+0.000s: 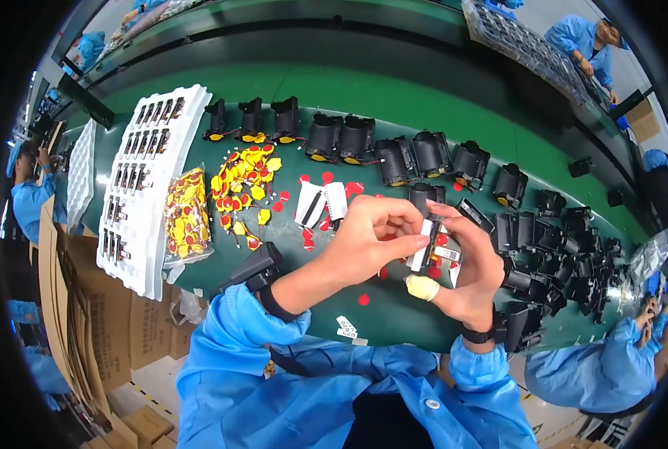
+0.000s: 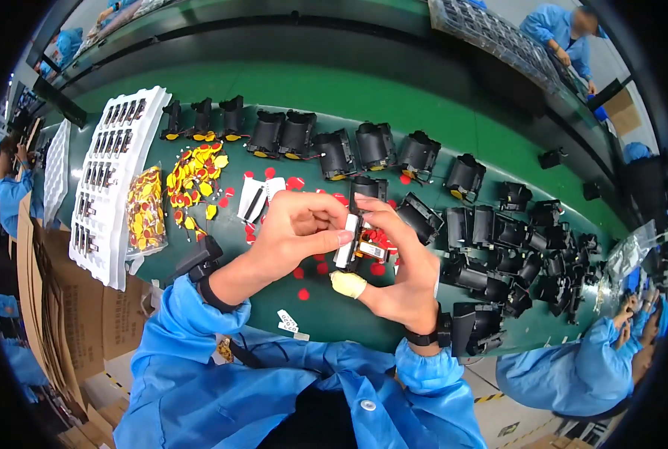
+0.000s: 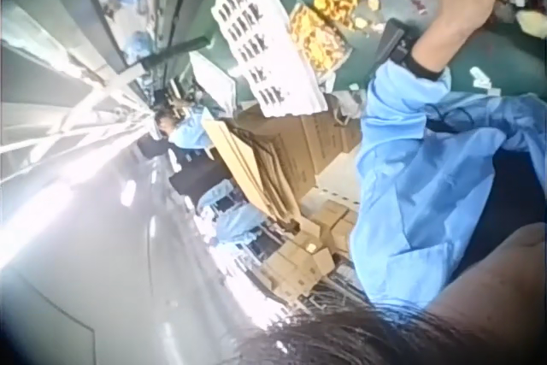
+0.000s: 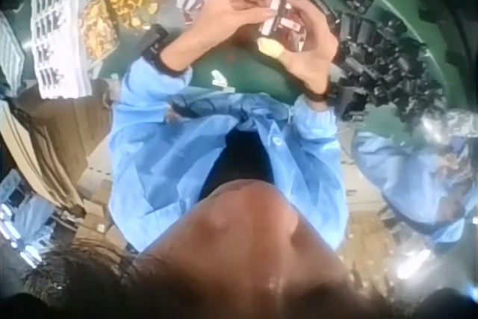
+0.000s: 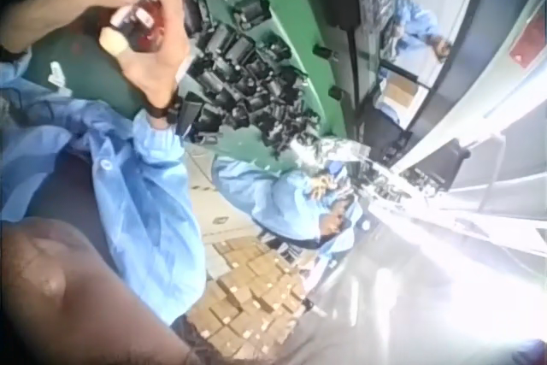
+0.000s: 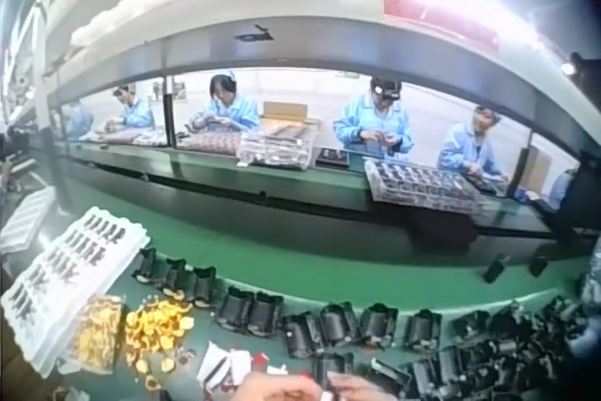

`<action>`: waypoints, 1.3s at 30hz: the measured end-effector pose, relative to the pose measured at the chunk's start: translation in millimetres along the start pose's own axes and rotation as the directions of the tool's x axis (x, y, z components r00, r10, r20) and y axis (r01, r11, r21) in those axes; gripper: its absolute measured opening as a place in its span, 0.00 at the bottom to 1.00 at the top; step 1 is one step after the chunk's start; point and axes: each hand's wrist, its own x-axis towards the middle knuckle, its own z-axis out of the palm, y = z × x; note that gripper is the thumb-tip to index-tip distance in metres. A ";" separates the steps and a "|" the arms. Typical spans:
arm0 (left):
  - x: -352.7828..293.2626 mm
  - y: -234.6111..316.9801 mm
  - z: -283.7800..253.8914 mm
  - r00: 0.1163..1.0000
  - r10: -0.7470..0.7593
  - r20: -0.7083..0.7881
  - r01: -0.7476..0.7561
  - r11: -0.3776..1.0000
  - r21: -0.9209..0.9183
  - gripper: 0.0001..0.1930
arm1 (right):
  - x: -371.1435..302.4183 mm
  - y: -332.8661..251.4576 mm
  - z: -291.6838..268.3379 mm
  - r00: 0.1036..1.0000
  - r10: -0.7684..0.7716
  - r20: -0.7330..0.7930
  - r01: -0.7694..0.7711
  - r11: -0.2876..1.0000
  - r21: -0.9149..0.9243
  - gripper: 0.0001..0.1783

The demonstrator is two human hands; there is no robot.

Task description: Assembling plastic housing and internal components for a device on a factory production line.

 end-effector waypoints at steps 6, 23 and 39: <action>-0.2 -3.5 0.3 0.998 -0.051 0.034 0.053 0.996 -0.066 0.12 | -5.6 4.1 -2.3 0.999 -0.018 -0.041 0.017 1.000 -0.022 0.41; -7.8 0.5 1.6 0.992 -0.073 0.107 0.014 0.882 0.471 0.09 | 1.5 -20.0 2.0 0.994 -0.062 0.089 0.092 0.914 -0.396 0.35; -11.9 1.7 17.7 0.983 -0.184 0.012 0.184 0.983 -0.001 0.06 | -1.1 -20.5 1.4 0.995 -0.099 -0.026 0.082 0.927 -0.367 0.35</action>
